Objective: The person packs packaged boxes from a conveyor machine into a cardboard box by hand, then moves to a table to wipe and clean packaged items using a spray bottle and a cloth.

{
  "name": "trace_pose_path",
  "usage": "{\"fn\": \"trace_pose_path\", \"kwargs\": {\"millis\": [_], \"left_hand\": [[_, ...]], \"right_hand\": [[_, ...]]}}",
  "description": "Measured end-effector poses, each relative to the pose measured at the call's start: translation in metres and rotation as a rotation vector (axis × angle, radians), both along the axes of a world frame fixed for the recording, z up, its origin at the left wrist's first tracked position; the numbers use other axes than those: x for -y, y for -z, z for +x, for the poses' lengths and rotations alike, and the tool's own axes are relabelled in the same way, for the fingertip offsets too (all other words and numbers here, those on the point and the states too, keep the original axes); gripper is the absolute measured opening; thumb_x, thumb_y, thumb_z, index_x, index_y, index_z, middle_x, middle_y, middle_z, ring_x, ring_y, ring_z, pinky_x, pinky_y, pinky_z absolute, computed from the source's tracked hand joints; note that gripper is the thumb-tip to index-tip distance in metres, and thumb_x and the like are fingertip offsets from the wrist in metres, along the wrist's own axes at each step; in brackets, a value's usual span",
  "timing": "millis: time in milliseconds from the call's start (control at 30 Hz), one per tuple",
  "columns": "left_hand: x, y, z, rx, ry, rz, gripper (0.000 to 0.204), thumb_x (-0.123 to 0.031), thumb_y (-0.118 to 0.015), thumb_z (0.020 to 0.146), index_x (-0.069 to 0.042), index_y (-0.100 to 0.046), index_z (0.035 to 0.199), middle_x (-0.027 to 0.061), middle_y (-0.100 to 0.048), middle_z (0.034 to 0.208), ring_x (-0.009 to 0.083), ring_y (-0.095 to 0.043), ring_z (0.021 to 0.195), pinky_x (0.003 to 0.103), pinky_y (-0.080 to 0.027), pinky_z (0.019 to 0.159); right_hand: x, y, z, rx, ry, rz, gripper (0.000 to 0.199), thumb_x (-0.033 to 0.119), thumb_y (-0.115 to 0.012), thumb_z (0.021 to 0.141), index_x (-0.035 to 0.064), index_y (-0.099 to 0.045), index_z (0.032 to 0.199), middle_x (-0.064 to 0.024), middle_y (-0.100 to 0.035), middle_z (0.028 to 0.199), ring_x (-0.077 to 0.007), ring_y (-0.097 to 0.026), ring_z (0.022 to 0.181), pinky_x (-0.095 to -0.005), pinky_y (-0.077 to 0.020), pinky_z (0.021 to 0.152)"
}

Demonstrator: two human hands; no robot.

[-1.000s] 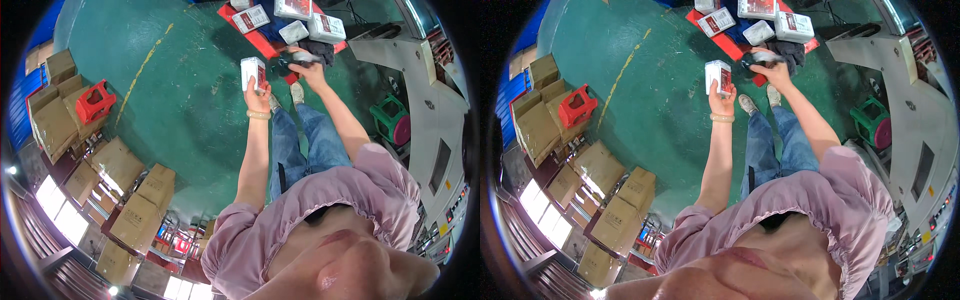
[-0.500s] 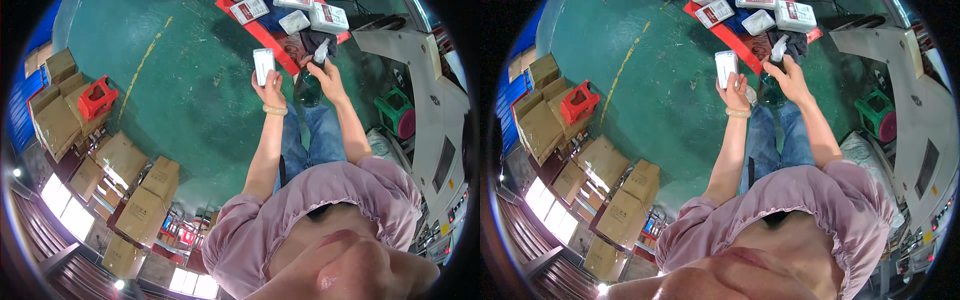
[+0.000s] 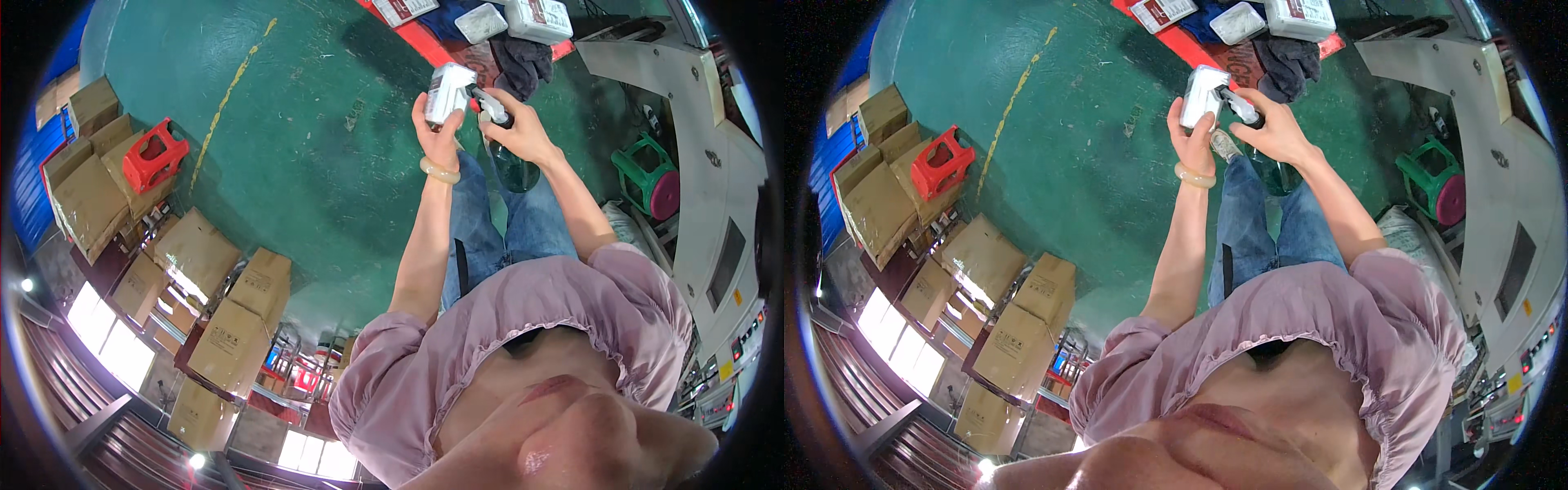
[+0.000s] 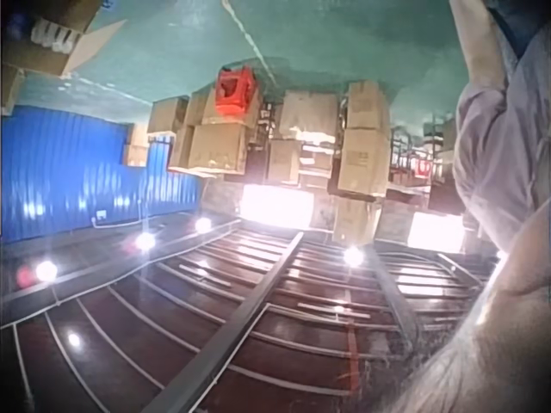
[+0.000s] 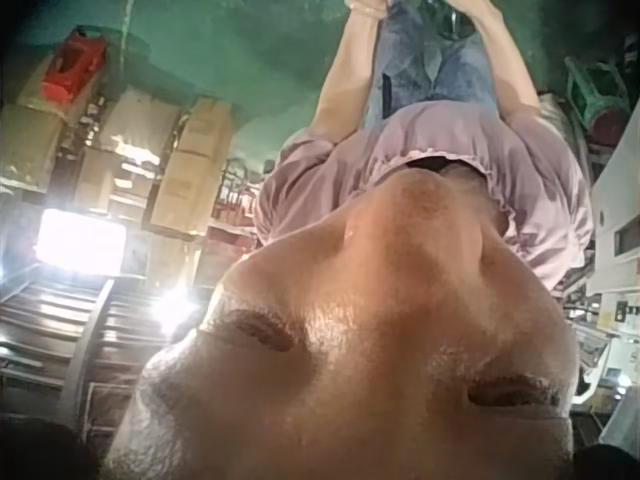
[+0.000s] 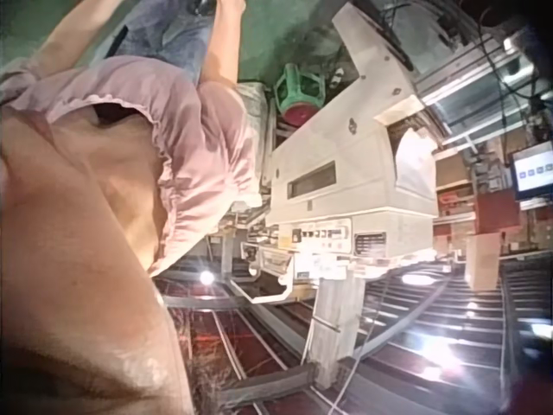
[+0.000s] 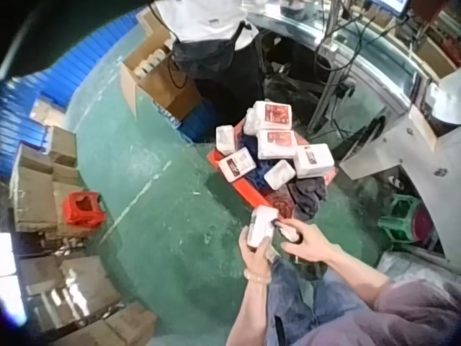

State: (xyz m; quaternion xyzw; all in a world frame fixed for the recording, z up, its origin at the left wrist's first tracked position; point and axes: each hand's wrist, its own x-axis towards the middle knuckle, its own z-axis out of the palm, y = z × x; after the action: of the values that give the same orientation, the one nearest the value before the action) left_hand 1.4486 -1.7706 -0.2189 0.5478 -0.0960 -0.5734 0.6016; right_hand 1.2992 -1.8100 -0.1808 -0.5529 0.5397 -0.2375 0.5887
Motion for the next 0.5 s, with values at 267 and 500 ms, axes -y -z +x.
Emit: {"fn": "trace_pose_path", "kwargs": {"millis": [267,500], "left_hand": [[-0.004,0.005,0.008,-0.074,0.026,-0.020,0.066,0.001,-0.064,0.071,-0.004,-0.033,0.129,0.0116,-0.044,0.120,0.0210,-0.047,0.109,0.033,-0.041,0.091],[-0.003,0.004,0.009,-0.072,0.031,-0.036,0.067,0.001,-0.065,0.071,-0.003,-0.033,0.129,0.0117,-0.045,0.120,0.0211,-0.047,0.108,0.033,-0.040,0.091]], "right_hand": [[0.006,-0.014,0.005,-0.166,0.020,-0.020,0.030,0.025,-0.064,0.075,0.0025,-0.057,0.094,-0.0143,-0.059,0.068,-0.0241,-0.060,0.061,-0.0346,-0.0450,0.059],[0.000,-0.010,0.010,-0.195,0.047,-0.029,0.031,0.025,-0.063,0.075,0.0030,-0.056,0.097,-0.0179,-0.060,0.071,-0.0343,-0.061,0.067,-0.0372,-0.0452,0.060]]}}
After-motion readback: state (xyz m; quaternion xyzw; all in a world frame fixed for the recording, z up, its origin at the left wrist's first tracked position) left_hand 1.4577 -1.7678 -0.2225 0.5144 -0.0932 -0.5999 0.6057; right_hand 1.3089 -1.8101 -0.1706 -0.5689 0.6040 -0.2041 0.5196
